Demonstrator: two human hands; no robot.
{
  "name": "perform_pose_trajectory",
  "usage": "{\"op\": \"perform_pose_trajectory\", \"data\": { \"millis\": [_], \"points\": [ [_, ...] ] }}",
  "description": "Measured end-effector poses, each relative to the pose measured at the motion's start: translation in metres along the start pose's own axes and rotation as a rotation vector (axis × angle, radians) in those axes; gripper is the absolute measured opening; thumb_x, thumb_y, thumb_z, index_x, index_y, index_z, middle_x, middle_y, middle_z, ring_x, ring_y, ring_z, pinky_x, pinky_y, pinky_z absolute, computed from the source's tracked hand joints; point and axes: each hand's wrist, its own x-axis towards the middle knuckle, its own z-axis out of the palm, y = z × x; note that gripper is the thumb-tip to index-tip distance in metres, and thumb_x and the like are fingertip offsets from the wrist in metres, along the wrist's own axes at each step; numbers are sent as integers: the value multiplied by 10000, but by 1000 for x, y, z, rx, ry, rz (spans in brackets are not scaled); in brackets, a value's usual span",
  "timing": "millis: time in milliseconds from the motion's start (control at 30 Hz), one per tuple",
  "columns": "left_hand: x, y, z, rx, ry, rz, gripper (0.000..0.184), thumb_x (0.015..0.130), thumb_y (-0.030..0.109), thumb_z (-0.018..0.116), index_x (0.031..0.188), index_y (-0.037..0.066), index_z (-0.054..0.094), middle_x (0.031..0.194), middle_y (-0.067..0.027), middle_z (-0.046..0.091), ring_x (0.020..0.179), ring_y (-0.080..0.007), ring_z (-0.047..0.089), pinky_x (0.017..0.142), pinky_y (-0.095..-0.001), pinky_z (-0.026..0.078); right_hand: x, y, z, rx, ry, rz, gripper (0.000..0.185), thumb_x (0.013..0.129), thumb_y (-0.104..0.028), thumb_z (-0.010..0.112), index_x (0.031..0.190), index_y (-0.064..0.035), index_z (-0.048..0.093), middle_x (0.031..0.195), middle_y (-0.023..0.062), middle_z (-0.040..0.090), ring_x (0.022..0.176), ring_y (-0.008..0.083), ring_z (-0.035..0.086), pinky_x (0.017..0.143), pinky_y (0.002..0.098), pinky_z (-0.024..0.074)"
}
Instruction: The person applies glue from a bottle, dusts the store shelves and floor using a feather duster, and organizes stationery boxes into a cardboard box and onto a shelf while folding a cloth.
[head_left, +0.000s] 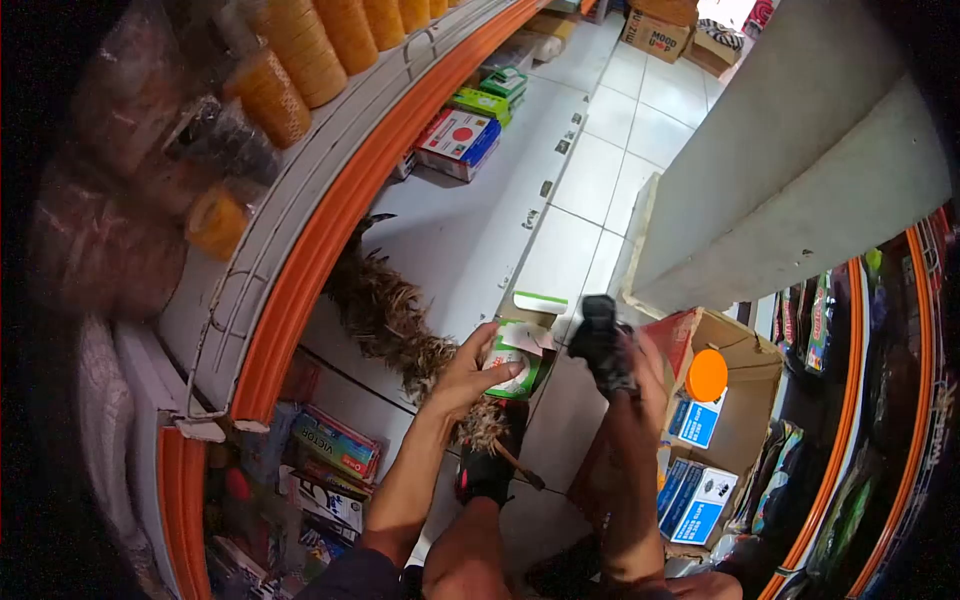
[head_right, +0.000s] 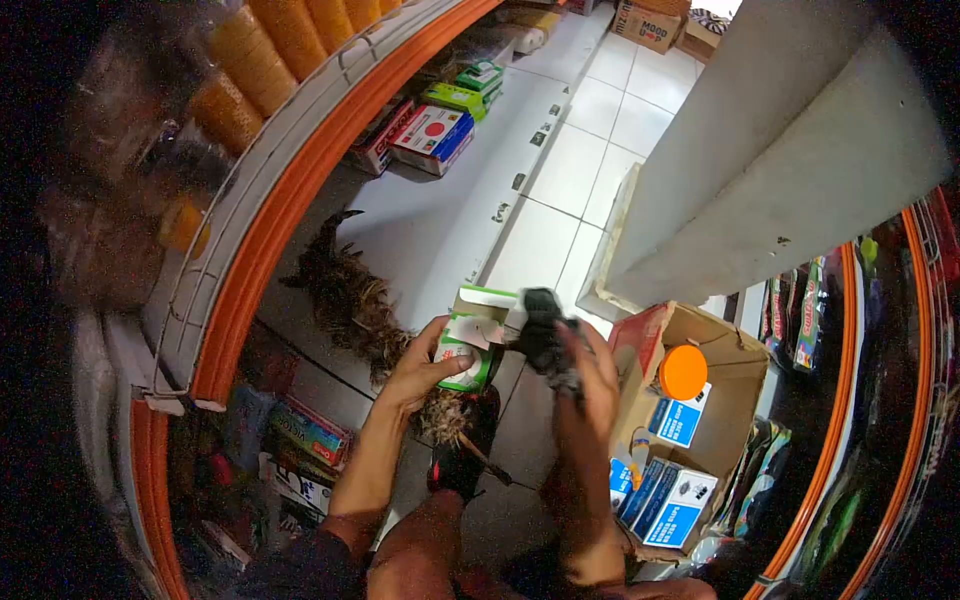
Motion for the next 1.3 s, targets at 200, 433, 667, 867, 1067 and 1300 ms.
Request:
{"op": "perform_pose_trajectory", "data": {
  "millis": [200, 433, 667, 867, 1067, 1300],
  "points": [
    [2, -13, -7, 309, 84, 166, 576, 746, 49, 703, 1252, 18, 431, 1110, -87, 550, 1021, -154, 529, 849, -279, 455, 18, 9, 8, -719, -261, -388, 482, 693, 22, 524, 1153, -106, 585, 1167, 185, 513, 1027, 327, 528, 877, 364, 449],
    [-6, -11, -12, 208, 18, 20, 568, 749, 46, 695, 1243, -18, 421, 1097, -96, 558, 978, -139, 539, 808, -251, 453, 24, -27, 9, -623, -135, -424, 503, 685, 40, 538, 1148, -148, 591, 1160, 141, 532, 1035, 334, 520, 871, 390, 456],
    [-13, 4, -8, 266, 7, 14, 488, 769, 56, 682, 1198, -13, 459, 1036, -82, 569, 935, -129, 538, 769, -242, 454, 70, 44, 6, -932, -380, -112, 552, 665, 92, 553, 1154, -163, 587, 1117, 135, 548, 1027, 327, 519, 865, 368, 444],
    [-5, -3, -11, 278, 105, 28, 502, 755, 68, 702, 1195, 4, 469, 1020, -70, 584, 916, -148, 556, 769, -264, 465, 64, -9, 10, -446, -130, -296, 566, 662, 109, 555, 1160, -159, 588, 1105, 148, 553, 1037, 326, 517, 849, 385, 455],
    [4, -6, -8, 411, 162, 144, 489, 757, 94, 709, 1178, 7, 477, 986, -76, 592, 883, -147, 564, 749, -259, 466, 67, 55, 36, -714, -399, -266, 470, 693, 115, 492, 1108, -79, 600, 1090, 177, 555, 942, 304, 572, 828, 352, 463],
    [7, -13, -4, 151, 137, 9, 376, 832, 140, 644, 1148, 32, 472, 998, -59, 571, 888, -127, 551, 748, -255, 460, 47, 81, -15, -331, -54, -94, 427, 722, 70, 494, 1126, -53, 555, 1061, 163, 566, 970, 284, 557, 822, 357, 455]
  ]
}}
